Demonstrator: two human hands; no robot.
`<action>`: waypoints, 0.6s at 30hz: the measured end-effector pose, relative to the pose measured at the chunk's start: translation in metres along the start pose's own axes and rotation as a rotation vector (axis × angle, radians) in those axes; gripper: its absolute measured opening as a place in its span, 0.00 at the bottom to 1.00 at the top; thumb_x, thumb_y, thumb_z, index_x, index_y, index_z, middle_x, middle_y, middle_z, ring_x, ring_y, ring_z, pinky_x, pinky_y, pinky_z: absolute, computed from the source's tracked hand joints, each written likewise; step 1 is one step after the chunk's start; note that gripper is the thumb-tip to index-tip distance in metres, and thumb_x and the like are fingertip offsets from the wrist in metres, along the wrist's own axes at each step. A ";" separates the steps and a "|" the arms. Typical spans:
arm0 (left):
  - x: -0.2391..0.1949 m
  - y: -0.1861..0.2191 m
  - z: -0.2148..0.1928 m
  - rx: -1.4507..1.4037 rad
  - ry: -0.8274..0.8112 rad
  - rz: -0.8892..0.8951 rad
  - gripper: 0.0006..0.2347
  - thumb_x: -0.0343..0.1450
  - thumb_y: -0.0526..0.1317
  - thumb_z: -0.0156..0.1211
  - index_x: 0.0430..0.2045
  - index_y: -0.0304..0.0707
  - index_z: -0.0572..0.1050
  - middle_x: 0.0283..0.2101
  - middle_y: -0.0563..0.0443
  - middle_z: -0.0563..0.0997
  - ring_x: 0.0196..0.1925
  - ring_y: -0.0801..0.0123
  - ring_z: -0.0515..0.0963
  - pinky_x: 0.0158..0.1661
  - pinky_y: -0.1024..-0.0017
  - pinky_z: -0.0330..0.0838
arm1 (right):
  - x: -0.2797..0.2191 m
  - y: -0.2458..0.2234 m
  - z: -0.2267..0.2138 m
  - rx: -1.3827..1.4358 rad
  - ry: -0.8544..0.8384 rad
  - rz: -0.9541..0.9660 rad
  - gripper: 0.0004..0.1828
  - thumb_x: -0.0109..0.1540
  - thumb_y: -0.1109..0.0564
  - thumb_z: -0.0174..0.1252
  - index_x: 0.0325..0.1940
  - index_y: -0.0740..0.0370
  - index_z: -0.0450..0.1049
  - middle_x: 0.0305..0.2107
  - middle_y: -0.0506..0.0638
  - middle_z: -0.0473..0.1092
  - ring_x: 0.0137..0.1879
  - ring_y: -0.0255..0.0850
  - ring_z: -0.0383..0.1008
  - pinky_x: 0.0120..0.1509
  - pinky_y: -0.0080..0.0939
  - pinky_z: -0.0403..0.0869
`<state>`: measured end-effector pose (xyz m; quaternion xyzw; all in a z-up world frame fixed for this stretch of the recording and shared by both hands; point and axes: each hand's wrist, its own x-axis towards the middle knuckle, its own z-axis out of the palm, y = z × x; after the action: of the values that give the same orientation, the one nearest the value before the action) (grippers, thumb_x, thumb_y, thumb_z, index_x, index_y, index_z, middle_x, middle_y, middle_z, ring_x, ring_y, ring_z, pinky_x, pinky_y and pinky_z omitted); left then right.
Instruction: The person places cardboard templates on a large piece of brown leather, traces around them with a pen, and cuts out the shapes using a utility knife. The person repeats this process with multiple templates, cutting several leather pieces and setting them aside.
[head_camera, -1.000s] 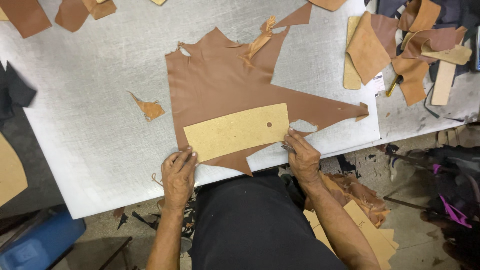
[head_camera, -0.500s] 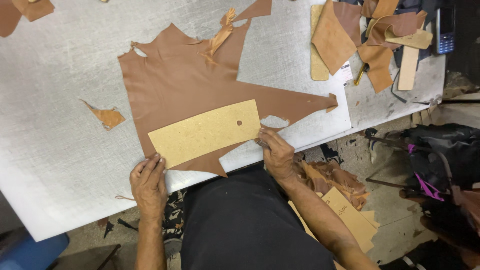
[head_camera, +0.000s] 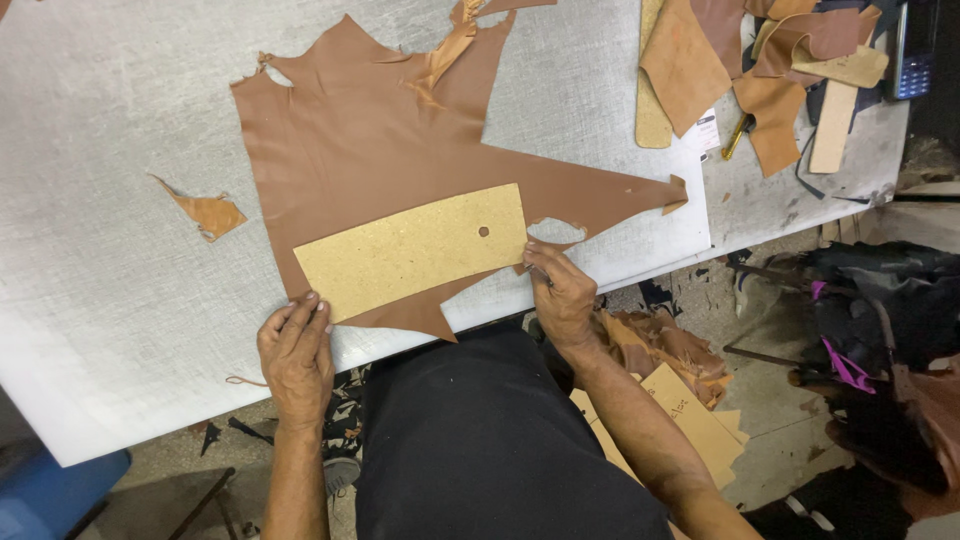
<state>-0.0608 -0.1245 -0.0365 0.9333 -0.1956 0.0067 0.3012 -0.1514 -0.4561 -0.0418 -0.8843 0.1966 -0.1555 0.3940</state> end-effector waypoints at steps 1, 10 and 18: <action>0.000 -0.001 0.000 0.007 -0.007 0.007 0.11 0.70 0.29 0.67 0.46 0.34 0.82 0.55 0.48 0.83 0.60 0.58 0.75 0.62 0.64 0.68 | -0.001 -0.001 0.002 -0.026 0.013 -0.014 0.11 0.60 0.71 0.62 0.46 0.67 0.79 0.47 0.57 0.78 0.54 0.47 0.82 0.57 0.38 0.80; 0.003 0.003 -0.001 0.032 0.006 0.037 0.11 0.70 0.28 0.66 0.47 0.32 0.82 0.55 0.46 0.83 0.59 0.54 0.76 0.62 0.62 0.69 | -0.005 -0.006 0.006 -0.086 0.066 -0.059 0.12 0.59 0.74 0.60 0.45 0.68 0.80 0.46 0.58 0.79 0.52 0.47 0.82 0.55 0.39 0.81; -0.005 -0.014 0.006 -0.044 0.019 0.083 0.12 0.72 0.28 0.64 0.49 0.31 0.80 0.56 0.41 0.80 0.60 0.50 0.75 0.61 0.59 0.70 | -0.014 0.003 0.004 -0.100 0.047 -0.010 0.12 0.60 0.70 0.64 0.48 0.69 0.79 0.48 0.60 0.78 0.51 0.46 0.82 0.53 0.37 0.80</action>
<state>-0.0603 -0.1157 -0.0504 0.9175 -0.2315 0.0237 0.3227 -0.1629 -0.4482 -0.0485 -0.8999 0.2089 -0.1683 0.3437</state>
